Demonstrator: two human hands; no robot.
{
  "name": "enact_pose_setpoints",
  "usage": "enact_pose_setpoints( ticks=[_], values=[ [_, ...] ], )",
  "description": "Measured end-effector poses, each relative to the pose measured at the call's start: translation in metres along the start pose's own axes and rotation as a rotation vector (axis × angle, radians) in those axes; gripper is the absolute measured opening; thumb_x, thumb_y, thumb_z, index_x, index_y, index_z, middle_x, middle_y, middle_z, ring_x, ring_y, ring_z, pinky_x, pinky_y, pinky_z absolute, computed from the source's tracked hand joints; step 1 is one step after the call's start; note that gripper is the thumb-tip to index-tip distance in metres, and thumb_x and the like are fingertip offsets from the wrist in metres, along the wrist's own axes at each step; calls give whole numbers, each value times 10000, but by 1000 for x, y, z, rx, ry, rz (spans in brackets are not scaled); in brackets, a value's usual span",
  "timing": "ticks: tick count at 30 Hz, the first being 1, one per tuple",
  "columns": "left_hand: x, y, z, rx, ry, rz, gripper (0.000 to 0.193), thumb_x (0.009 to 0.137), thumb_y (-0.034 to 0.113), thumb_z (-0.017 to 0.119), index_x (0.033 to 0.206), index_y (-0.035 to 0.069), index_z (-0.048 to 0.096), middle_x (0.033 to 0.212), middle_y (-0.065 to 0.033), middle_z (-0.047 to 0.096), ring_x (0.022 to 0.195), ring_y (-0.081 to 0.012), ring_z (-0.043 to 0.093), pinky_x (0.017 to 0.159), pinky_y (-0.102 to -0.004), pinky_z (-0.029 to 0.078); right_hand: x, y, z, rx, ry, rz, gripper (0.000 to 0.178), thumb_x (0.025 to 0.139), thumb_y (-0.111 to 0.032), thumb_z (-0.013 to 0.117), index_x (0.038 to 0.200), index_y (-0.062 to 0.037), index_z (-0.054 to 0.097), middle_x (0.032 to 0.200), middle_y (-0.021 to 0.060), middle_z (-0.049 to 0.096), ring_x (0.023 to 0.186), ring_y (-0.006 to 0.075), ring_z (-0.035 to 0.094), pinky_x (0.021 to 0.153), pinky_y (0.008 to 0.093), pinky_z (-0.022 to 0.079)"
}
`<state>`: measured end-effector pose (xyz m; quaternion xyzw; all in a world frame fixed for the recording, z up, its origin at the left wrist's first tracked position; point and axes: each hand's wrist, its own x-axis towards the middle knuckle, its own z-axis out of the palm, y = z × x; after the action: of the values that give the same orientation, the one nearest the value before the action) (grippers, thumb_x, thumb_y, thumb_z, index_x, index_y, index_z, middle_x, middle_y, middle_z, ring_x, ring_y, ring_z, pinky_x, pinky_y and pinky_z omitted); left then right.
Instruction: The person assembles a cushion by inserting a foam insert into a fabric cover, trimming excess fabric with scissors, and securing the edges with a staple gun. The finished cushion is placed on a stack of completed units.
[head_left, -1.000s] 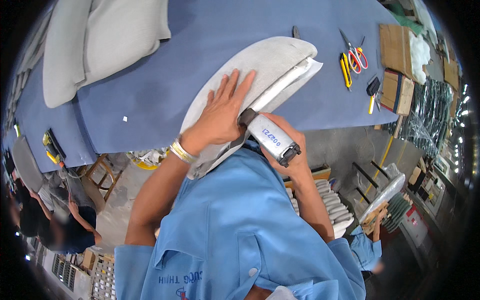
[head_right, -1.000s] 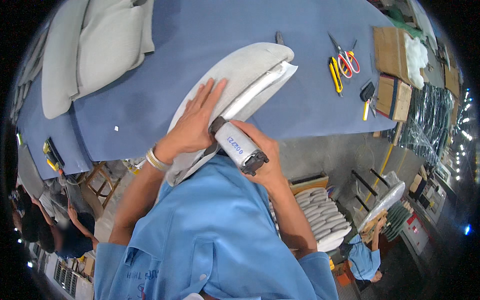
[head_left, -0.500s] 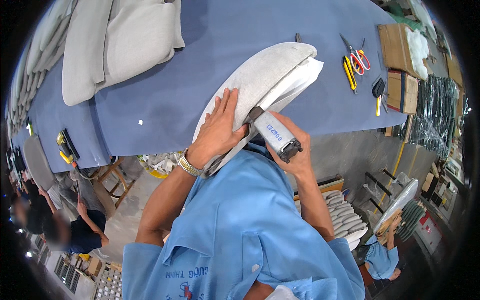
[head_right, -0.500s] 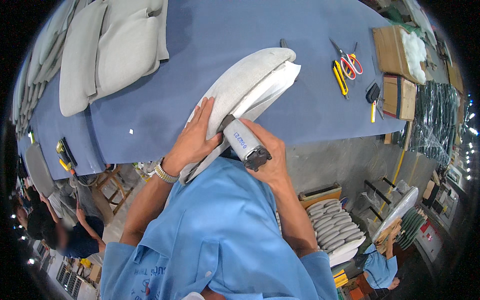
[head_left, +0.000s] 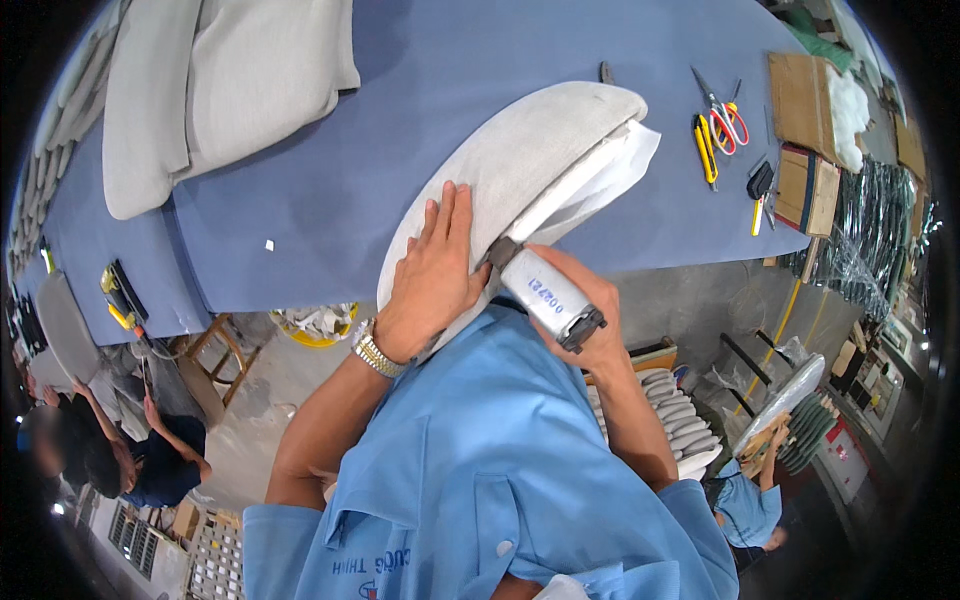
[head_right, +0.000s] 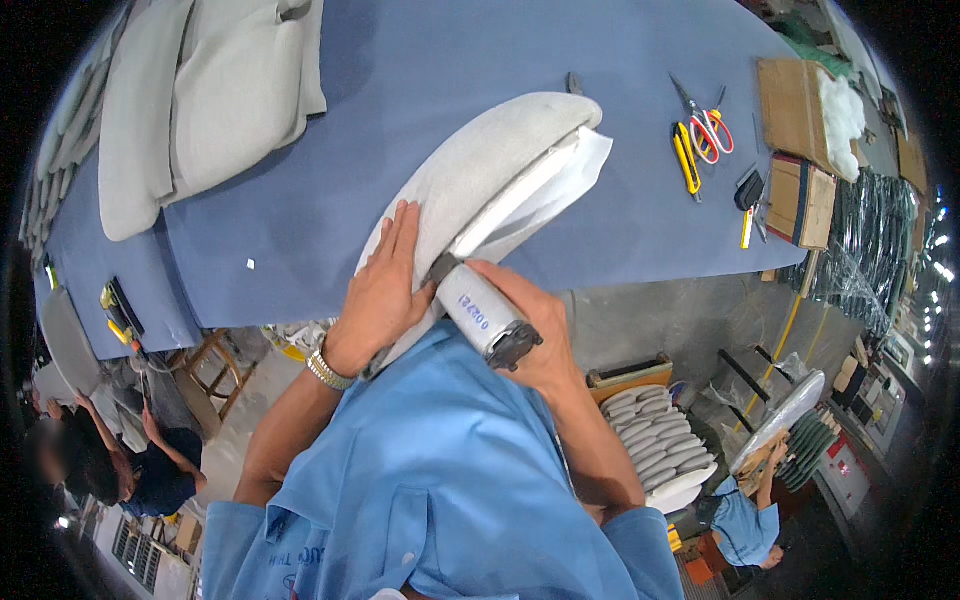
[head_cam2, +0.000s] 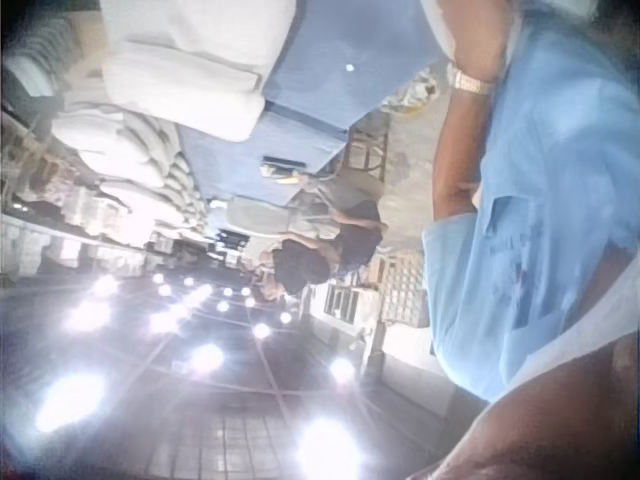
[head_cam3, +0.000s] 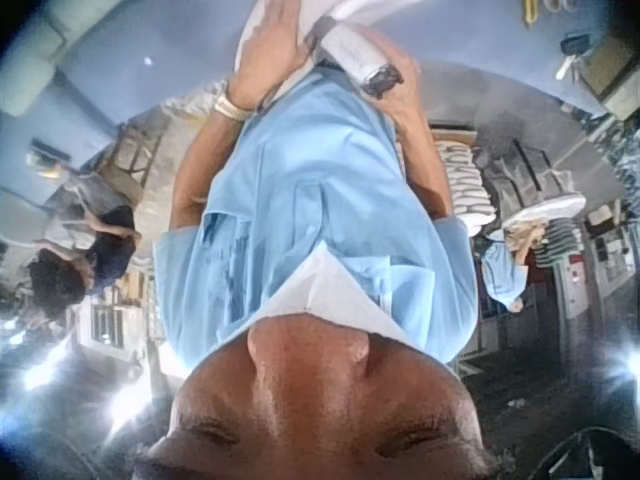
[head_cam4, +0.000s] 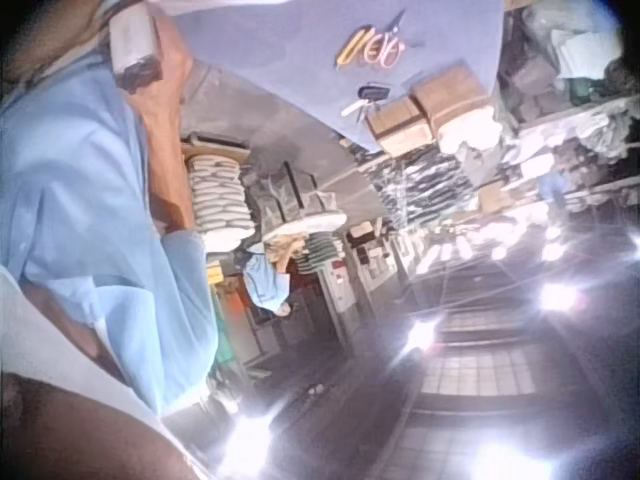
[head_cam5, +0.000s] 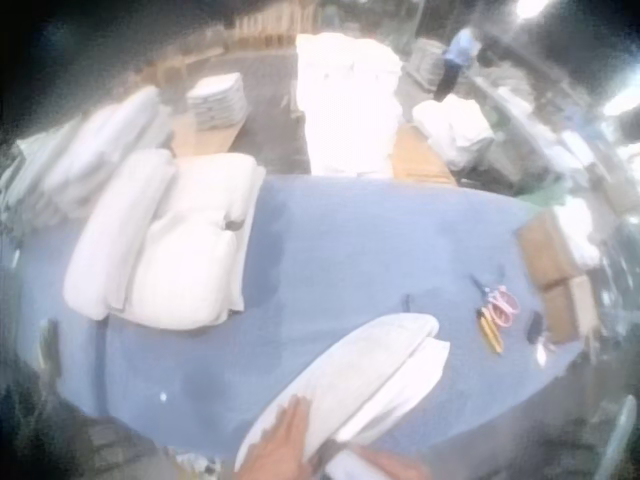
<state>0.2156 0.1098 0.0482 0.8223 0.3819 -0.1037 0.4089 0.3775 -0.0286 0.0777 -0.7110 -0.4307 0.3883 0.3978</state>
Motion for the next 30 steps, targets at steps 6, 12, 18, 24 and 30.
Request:
enact_pose_setpoints(
  ticks=[6, 12, 18, 24, 30],
  values=[
    [-1, 0, 1, 0, 25, 0, 959, 860, 158, 757, 1620, 8, 192, 1659, -283, 272, 1483, -468, 371, 1126, -499, 477, -2, 2, 0, -57, -17, -22, 612, 742, -54, 779, 1338, -6, 651, 1205, 190, 732, 1040, 312, 750, 898, 342, 574],
    [-3, -1, 4, -15, 48, 9, 1002, 812, 83, 771, 1624, 5, 190, 1662, -275, 275, 1490, -460, 365, 1139, -497, 466, -7, -9, -2, -116, -51, -56, 610, 745, -95, 786, 1338, -32, 658, 1186, 182, 740, 1041, 321, 750, 880, 348, 572],
    [-1, 5, 3, -18, 38, -14, 1025, 781, 34, 776, 1622, 1, 192, 1662, -278, 271, 1492, -465, 361, 1139, -530, 457, -6, -7, 5, -27, -32, 68, 594, 765, -102, 771, 1345, -45, 657, 1190, 181, 741, 1028, 310, 756, 866, 331, 569],
    [-4, -5, 9, -64, 65, 42, 1005, 803, 77, 793, 1617, -4, 209, 1664, -282, 260, 1505, -480, 330, 1125, -617, 437, -19, -6, 5, -112, -57, -15, 600, 761, -69, 782, 1341, -7, 642, 1210, 176, 738, 1055, 287, 747, 924, 352, 571],
    [-6, -3, 7, -44, 85, 43, 980, 793, 14, 771, 1610, 3, 231, 1653, -295, 275, 1487, -502, 350, 1100, -661, 442, -16, -16, 12, -71, -68, 48, 617, 740, -59, 773, 1343, -31, 644, 1204, 175, 734, 1071, 282, 742, 936, 340, 563]
  ],
)
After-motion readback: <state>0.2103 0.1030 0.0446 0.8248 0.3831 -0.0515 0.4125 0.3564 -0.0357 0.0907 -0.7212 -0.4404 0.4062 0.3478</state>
